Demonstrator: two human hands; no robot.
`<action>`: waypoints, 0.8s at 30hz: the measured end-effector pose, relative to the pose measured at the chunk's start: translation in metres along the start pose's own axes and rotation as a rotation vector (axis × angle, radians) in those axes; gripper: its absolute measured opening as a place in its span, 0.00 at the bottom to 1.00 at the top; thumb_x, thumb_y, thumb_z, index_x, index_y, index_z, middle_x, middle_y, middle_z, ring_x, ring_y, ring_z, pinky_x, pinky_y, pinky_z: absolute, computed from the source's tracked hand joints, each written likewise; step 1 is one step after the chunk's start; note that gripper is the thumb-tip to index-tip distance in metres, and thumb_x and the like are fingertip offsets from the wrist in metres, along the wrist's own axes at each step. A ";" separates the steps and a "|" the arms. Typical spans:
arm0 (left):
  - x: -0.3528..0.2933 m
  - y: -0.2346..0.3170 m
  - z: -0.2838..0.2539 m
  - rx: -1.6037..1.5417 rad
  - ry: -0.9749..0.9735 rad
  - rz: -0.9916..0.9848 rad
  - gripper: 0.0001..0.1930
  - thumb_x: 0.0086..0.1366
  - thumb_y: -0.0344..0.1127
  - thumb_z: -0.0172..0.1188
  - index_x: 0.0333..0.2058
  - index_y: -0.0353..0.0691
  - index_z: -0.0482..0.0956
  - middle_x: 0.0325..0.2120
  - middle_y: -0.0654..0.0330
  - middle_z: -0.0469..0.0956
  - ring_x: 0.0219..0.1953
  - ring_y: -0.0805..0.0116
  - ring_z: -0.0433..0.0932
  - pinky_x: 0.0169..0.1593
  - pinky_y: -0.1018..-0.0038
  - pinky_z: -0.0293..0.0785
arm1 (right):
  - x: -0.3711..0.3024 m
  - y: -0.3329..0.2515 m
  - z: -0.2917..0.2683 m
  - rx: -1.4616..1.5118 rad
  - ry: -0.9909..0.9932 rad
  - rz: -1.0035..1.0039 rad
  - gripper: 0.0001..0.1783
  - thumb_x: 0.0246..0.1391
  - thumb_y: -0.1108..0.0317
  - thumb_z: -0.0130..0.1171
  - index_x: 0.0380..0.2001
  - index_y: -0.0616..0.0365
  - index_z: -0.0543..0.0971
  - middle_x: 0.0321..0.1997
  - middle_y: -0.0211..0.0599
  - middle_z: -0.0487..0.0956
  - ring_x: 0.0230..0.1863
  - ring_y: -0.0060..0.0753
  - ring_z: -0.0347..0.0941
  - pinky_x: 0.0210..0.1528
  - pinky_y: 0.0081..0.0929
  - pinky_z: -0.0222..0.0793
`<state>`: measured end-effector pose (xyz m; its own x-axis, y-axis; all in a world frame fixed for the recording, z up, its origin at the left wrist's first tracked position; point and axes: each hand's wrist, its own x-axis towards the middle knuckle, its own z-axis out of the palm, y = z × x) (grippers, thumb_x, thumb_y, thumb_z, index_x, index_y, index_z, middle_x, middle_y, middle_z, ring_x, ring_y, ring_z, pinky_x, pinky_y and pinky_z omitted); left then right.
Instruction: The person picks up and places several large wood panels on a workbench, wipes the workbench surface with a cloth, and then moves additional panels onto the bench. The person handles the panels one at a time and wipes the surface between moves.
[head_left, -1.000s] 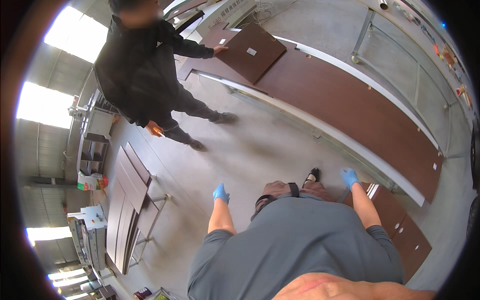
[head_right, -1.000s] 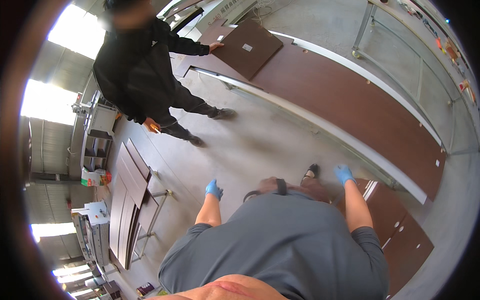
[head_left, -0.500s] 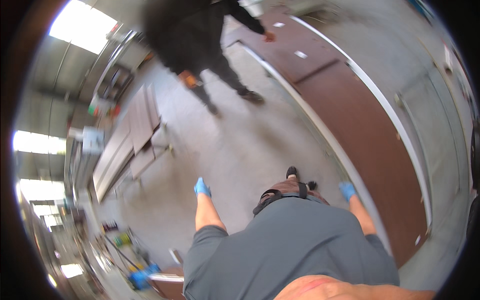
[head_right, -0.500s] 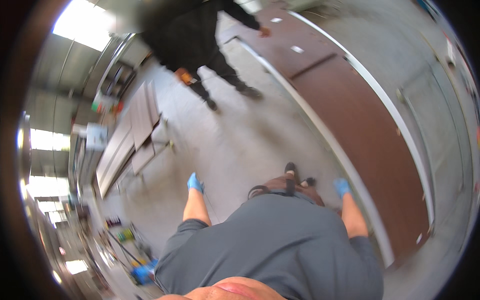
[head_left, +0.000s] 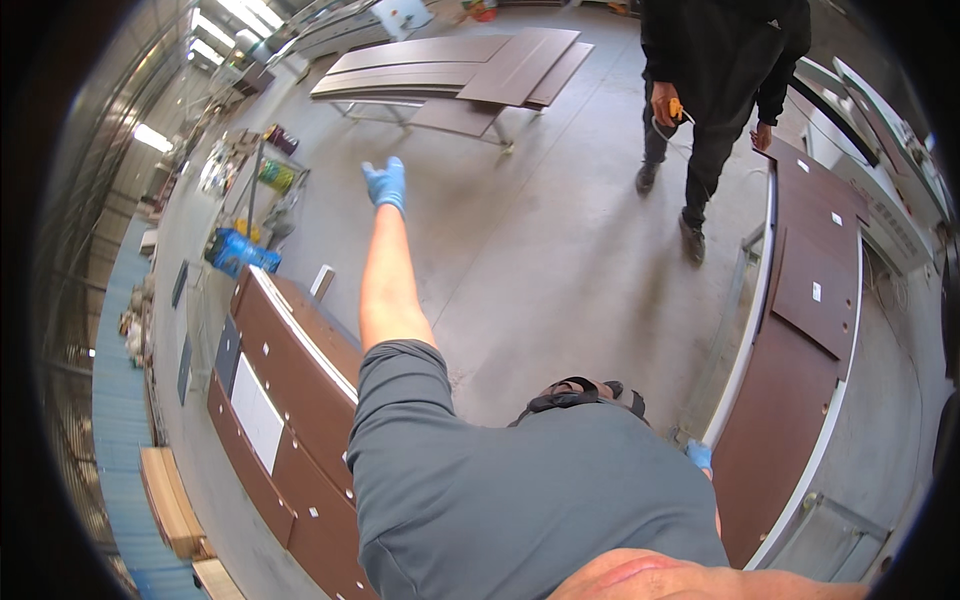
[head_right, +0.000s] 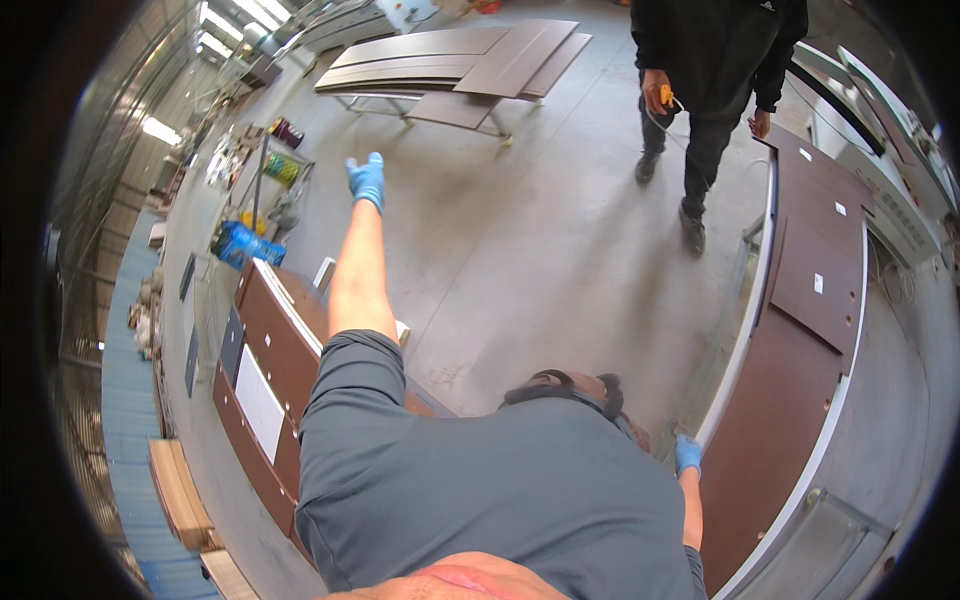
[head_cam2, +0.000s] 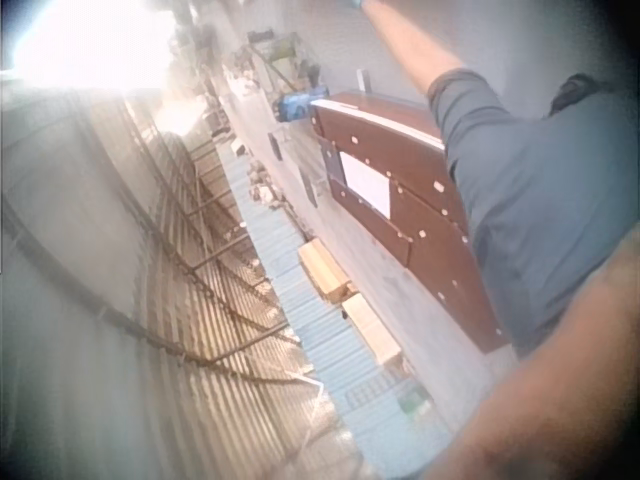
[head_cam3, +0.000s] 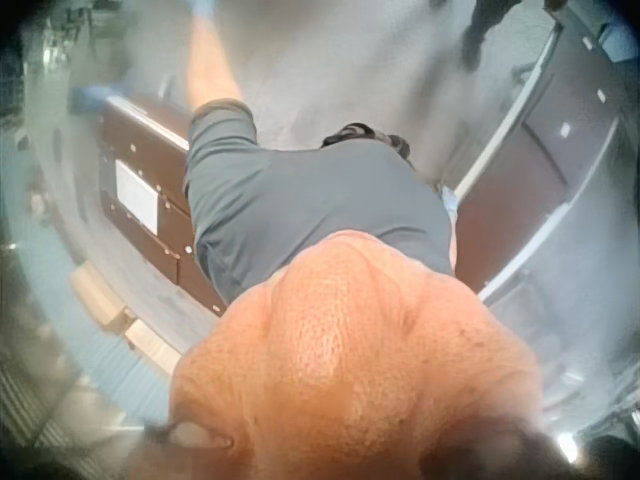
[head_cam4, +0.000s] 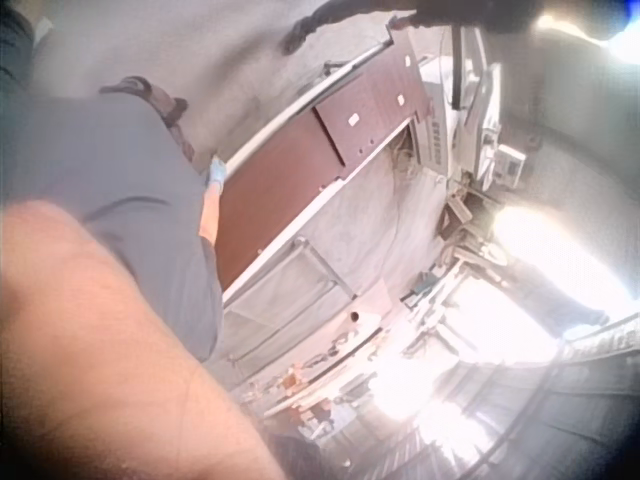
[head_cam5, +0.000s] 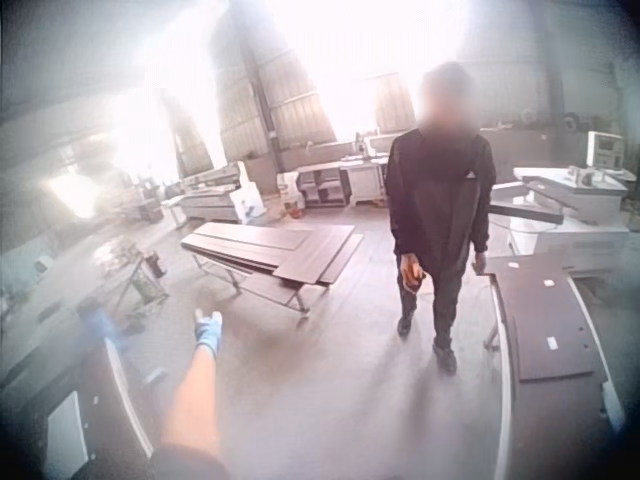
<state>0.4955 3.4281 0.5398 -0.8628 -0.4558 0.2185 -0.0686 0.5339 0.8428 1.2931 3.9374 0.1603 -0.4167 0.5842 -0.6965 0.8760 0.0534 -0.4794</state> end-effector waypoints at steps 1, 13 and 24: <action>0.018 0.000 -0.024 0.035 0.062 0.029 0.52 0.62 0.53 0.67 0.75 0.31 0.54 0.69 0.35 0.68 0.71 0.44 0.70 0.73 0.62 0.65 | 0.015 -0.019 -0.002 0.091 -0.056 0.004 0.19 0.62 0.59 0.57 0.38 0.65 0.87 0.30 0.32 0.83 0.34 0.26 0.75 0.40 0.34 0.73; 0.093 0.068 -0.155 -0.288 0.436 0.011 0.32 0.58 0.46 0.69 0.56 0.29 0.76 0.49 0.42 0.84 0.48 0.49 0.86 0.53 0.59 0.80 | 0.022 -0.086 -0.020 0.160 -0.040 -0.196 0.21 0.64 0.57 0.61 0.46 0.66 0.87 0.36 0.32 0.85 0.39 0.24 0.77 0.46 0.30 0.74; -0.102 -0.095 0.045 0.208 -0.428 -0.072 0.45 0.62 0.54 0.70 0.65 0.22 0.68 0.63 0.35 0.75 0.68 0.44 0.73 0.69 0.57 0.70 | -0.041 0.090 -0.003 0.067 -0.022 0.249 0.23 0.61 0.55 0.56 0.39 0.65 0.87 0.36 0.52 0.87 0.39 0.48 0.84 0.45 0.46 0.76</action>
<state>0.5679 3.4561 0.4152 -0.9779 -0.1859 -0.0955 -0.1966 0.6627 0.7226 1.3899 3.9204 0.1471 -0.1963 0.5549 -0.8085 0.9345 -0.1439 -0.3256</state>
